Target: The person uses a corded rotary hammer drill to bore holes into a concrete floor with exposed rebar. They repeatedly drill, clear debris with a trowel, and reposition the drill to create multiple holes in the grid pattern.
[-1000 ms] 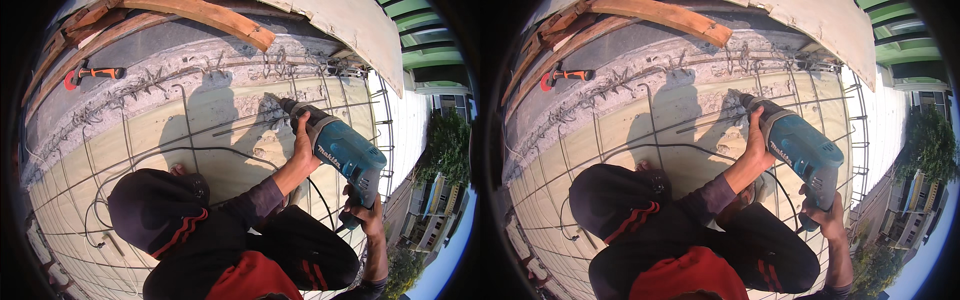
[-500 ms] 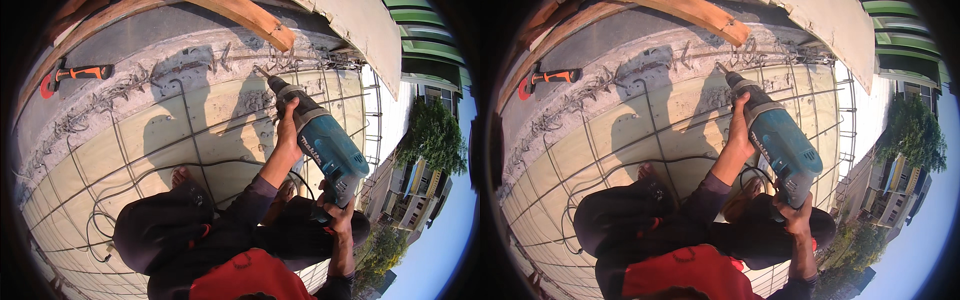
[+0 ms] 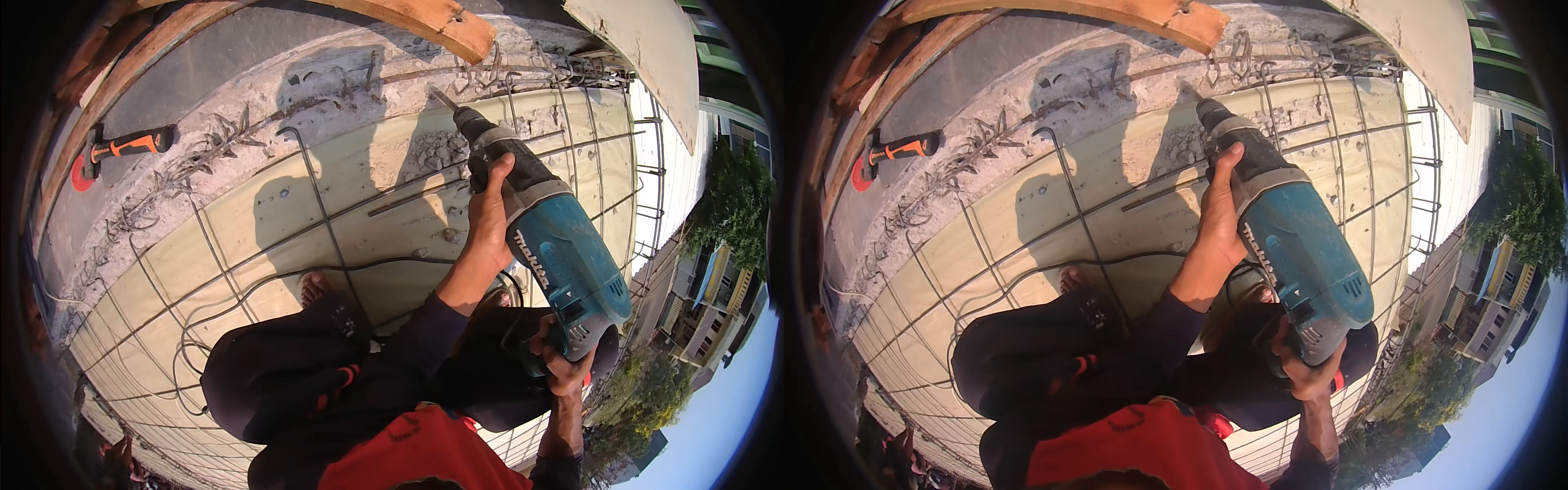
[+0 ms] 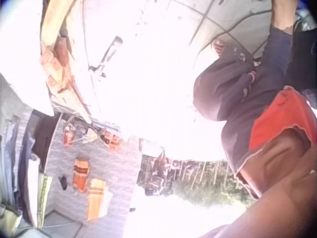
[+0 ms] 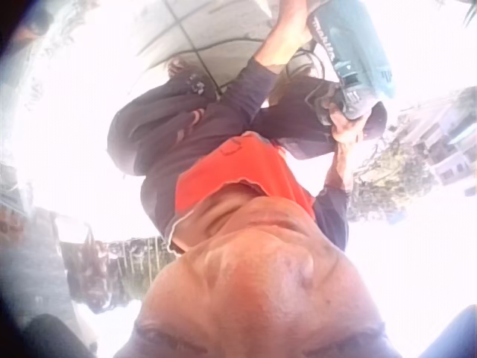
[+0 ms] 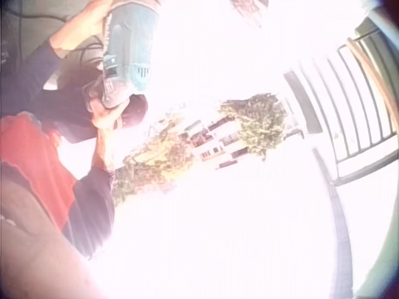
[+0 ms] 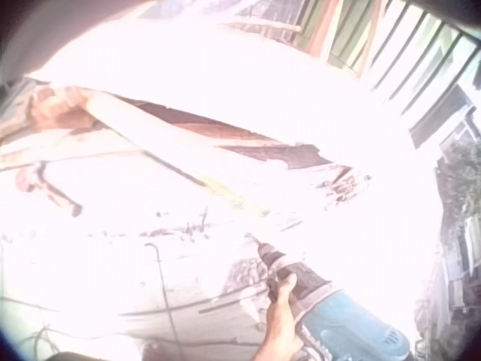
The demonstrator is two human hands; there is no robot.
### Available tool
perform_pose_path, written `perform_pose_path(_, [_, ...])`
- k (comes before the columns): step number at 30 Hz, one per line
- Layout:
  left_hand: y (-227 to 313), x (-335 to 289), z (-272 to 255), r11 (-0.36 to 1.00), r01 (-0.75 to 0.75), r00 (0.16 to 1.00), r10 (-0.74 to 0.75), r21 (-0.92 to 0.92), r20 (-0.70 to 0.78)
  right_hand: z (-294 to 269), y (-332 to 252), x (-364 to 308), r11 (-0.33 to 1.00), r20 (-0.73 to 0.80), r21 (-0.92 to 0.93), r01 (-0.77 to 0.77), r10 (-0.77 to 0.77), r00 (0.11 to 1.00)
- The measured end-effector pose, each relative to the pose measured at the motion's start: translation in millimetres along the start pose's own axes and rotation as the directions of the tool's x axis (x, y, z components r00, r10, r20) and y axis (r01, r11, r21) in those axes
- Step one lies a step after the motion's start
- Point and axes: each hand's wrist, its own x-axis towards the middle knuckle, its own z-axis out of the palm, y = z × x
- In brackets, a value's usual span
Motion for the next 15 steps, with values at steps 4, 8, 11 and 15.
perform_pose_path(4, [5.3,2.7,9.7,0.998,-0.025,0.999,0.027,-0.065,0.017,-3.2,-22.6,5.0,0.999,0.005,-0.013,-0.036,0.036,0.999])
perform_pose_path(8, [8.2,9.0,19.1,0.986,-0.022,0.997,0.034,-0.163,0.069,0.2,-48.9,8.7,0.998,0.029,0.021,-0.057,0.056,0.998])
perform_pose_path(11, [12.1,6.6,24.4,0.992,-0.043,0.999,0.044,-0.121,0.006,3.5,-54.1,12.2,0.997,0.083,0.055,-0.06,0.055,0.995])
perform_pose_path(15, [17.7,12.9,20.9,0.992,-0.021,0.999,0.027,-0.127,0.045,15.2,-62.3,9.9,0.996,-0.004,-0.008,-0.09,0.09,0.996])
